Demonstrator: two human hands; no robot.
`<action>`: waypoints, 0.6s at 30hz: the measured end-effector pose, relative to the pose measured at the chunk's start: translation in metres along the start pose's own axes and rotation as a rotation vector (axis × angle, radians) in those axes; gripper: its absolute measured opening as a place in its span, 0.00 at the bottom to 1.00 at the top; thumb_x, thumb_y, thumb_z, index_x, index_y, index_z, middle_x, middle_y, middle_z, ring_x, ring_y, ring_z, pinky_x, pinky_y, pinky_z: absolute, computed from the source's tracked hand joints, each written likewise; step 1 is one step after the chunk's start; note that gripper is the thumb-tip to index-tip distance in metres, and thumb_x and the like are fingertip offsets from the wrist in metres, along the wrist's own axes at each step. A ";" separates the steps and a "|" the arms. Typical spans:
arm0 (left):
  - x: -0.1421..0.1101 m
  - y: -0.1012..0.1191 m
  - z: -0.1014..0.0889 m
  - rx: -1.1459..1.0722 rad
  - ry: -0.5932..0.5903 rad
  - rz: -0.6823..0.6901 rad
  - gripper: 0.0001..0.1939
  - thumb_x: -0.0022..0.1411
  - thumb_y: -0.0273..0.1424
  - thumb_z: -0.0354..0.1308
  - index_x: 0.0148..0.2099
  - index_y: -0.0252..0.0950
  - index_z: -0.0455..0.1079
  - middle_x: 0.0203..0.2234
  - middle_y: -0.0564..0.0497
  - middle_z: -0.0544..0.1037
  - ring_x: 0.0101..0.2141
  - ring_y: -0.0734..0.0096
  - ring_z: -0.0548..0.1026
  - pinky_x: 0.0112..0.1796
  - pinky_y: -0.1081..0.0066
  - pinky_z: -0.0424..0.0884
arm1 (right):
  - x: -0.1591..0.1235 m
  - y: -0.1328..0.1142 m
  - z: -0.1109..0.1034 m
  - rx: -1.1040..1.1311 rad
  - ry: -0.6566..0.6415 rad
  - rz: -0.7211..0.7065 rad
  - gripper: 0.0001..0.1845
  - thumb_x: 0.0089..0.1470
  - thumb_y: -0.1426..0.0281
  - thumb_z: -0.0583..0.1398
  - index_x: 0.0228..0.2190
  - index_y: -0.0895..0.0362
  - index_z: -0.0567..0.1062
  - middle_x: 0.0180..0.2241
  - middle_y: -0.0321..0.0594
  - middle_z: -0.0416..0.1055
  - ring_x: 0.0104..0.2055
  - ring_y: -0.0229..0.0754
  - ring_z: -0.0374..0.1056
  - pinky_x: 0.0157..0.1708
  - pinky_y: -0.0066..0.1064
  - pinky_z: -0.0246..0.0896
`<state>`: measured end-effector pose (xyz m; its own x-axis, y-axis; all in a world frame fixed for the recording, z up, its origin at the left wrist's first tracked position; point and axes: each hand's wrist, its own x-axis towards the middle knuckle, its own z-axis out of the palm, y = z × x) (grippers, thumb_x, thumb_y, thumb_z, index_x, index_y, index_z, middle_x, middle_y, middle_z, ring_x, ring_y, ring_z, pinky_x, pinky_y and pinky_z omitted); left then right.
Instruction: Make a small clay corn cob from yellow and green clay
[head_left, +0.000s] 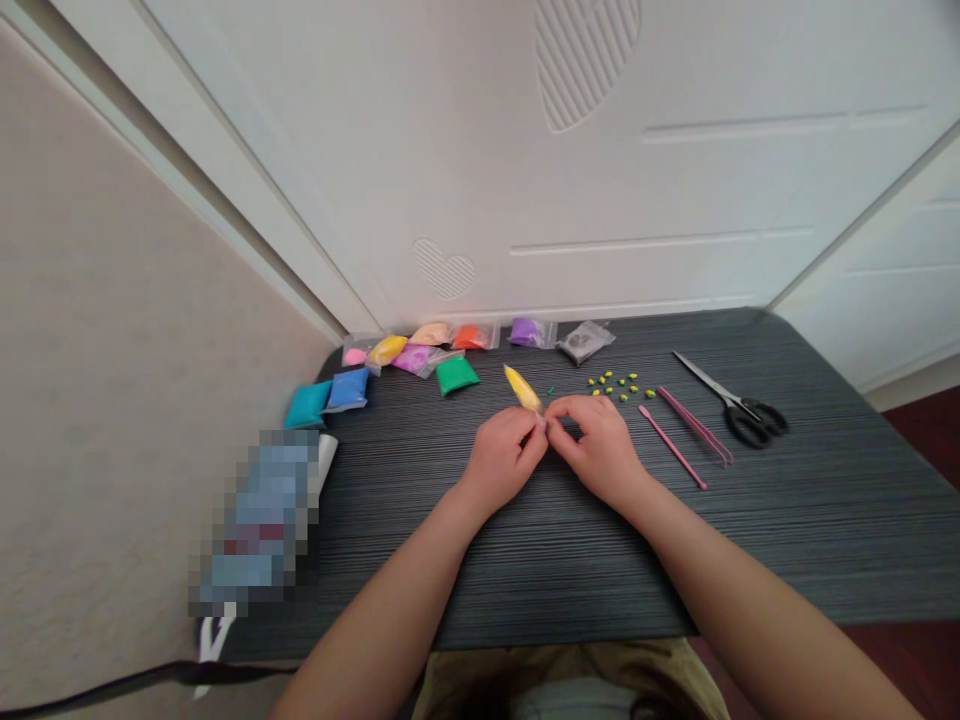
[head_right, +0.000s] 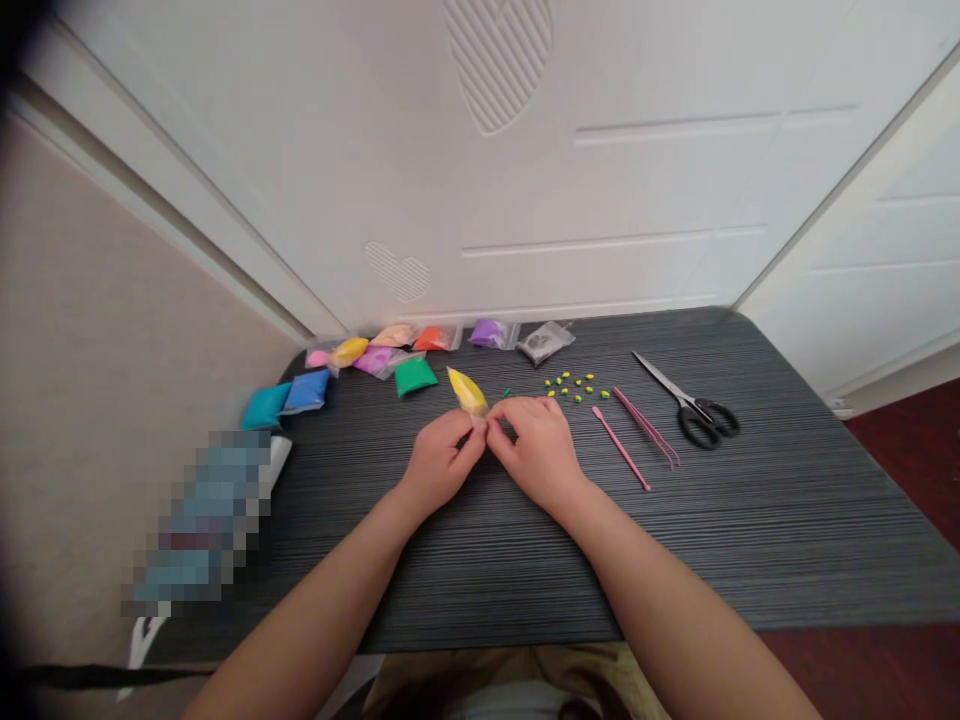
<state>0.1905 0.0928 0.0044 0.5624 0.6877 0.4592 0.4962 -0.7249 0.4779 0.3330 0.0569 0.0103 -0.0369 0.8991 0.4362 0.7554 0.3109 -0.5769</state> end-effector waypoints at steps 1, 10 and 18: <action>0.000 0.000 0.000 0.002 -0.001 0.000 0.10 0.59 0.29 0.46 0.27 0.34 0.64 0.23 0.51 0.71 0.27 0.74 0.68 0.30 0.73 0.63 | 0.000 0.000 0.000 0.007 -0.002 0.006 0.05 0.50 0.72 0.54 0.29 0.54 0.70 0.32 0.35 0.73 0.37 0.39 0.66 0.41 0.34 0.52; 0.000 0.000 -0.001 0.023 0.011 0.001 0.12 0.59 0.29 0.46 0.25 0.34 0.63 0.21 0.52 0.70 0.26 0.74 0.67 0.29 0.73 0.62 | -0.003 -0.002 0.004 0.019 0.018 0.043 0.06 0.51 0.72 0.53 0.30 0.54 0.70 0.32 0.36 0.73 0.37 0.40 0.66 0.40 0.33 0.55; 0.000 -0.001 -0.001 0.048 0.030 0.038 0.12 0.59 0.28 0.45 0.25 0.35 0.63 0.21 0.51 0.69 0.26 0.74 0.67 0.29 0.73 0.62 | -0.004 -0.003 0.005 0.029 0.033 0.084 0.06 0.50 0.71 0.53 0.30 0.53 0.71 0.32 0.36 0.72 0.35 0.41 0.66 0.38 0.33 0.57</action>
<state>0.1894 0.0933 0.0052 0.5616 0.6597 0.4994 0.5059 -0.7514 0.4236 0.3272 0.0542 0.0067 0.0479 0.9118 0.4078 0.7355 0.2440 -0.6320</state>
